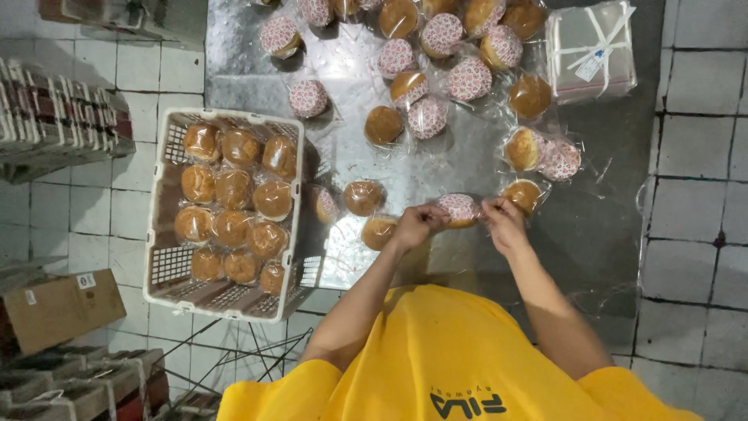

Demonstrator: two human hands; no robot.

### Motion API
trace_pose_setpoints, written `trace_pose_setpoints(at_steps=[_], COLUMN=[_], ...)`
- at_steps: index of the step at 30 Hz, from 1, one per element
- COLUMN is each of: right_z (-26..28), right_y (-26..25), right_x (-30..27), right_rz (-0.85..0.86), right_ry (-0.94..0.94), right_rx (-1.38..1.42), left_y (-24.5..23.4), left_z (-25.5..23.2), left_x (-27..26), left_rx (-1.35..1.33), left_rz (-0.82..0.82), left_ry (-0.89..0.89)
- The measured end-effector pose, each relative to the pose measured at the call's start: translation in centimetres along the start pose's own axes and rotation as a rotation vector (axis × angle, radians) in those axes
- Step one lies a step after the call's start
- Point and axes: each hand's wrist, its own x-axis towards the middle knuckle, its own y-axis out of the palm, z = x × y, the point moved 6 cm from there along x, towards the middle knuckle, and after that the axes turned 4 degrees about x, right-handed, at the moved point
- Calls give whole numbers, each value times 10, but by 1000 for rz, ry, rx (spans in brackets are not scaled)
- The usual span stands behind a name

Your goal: The person places individual baked goods into plastic bags by hand and then arranges the packaged items into a plastic crate.

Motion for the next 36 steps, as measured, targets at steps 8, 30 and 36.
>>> trace_pose_setpoints(at_steps=[8, 30, 36], right_z=[116, -29, 48], right_y=[44, 7, 78], right_x=[-57, -5, -41], right_rz=[268, -92, 44], right_ry=[-190, 440, 86], right_rx=[121, -38, -243], left_y=[0, -4, -19], left_z=[-130, 67, -4], left_x=[-55, 72, 47], left_rx=[-272, 124, 368], left_rz=[328, -27, -32], left_ry=[279, -376, -120])
